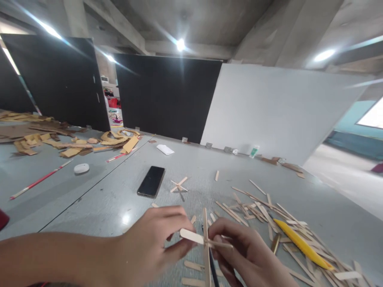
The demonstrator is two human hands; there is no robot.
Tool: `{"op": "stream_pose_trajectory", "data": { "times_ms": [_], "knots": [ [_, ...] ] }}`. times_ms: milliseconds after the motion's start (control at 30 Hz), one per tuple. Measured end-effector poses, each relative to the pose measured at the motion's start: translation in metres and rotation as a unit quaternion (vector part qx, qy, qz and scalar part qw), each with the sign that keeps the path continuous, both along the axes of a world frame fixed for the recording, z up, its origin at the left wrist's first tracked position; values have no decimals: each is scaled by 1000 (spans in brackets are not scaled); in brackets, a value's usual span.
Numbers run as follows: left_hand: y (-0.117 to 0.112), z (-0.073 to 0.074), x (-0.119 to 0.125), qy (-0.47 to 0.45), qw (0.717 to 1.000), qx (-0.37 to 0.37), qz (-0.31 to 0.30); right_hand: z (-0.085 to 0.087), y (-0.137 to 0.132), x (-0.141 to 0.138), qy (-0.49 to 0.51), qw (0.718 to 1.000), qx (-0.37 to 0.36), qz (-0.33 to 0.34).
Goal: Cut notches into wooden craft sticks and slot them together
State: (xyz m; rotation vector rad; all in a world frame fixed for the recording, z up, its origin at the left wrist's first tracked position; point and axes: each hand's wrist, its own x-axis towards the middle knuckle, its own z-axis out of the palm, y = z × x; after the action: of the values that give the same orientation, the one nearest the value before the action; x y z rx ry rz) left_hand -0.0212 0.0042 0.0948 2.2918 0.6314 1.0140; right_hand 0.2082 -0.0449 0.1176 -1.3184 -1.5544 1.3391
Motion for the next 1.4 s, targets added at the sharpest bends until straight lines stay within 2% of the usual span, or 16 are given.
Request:
{"op": "stream_pose_trajectory", "data": {
  "times_ms": [100, 167, 300, 400, 500, 600, 733, 833, 967, 1167, 1300, 1400],
  "knots": [
    [9, -5, 0, -8, 999, 33, 0, -5, 9, 5, -2, 1000, 16, 2],
    [12, -6, 1, -4, 1000, 29, 11, -8, 13, 6, -9, 1000, 26, -2],
    [17, 3, 1, 7, 998, 58, 3, -9, 17, 5, -6, 999, 48, -24],
    [28, 10, -3, 12, 995, 94, 40, -3, 20, 14, -4, 989, 118, -84],
    [52, 8, -7, 19, 987, 101, 126, 3, 27, 33, -24, 954, 234, -187],
    [85, -9, -9, 57, 982, 93, 152, 3, 40, 49, -49, 930, 279, -233],
    [121, -45, -8, 110, 974, 109, 164, -8, 55, 55, -57, 942, 251, -215],
    [134, -67, -4, 152, 971, 93, 159, -16, 59, 51, -61, 951, 231, -193],
    [138, -79, 0, 194, 973, 51, 116, -22, 58, 48, -72, 960, 212, -167],
    [134, -81, 0, 184, 978, -18, 94, -19, 52, 42, -93, 966, 201, -134],
    [127, -75, 4, 141, 985, -44, 85, -15, 48, 40, -99, 965, 204, -129],
    [113, -60, 8, 87, 992, -39, 82, -13, 46, 41, -107, 965, 205, -124]
  ]
}}
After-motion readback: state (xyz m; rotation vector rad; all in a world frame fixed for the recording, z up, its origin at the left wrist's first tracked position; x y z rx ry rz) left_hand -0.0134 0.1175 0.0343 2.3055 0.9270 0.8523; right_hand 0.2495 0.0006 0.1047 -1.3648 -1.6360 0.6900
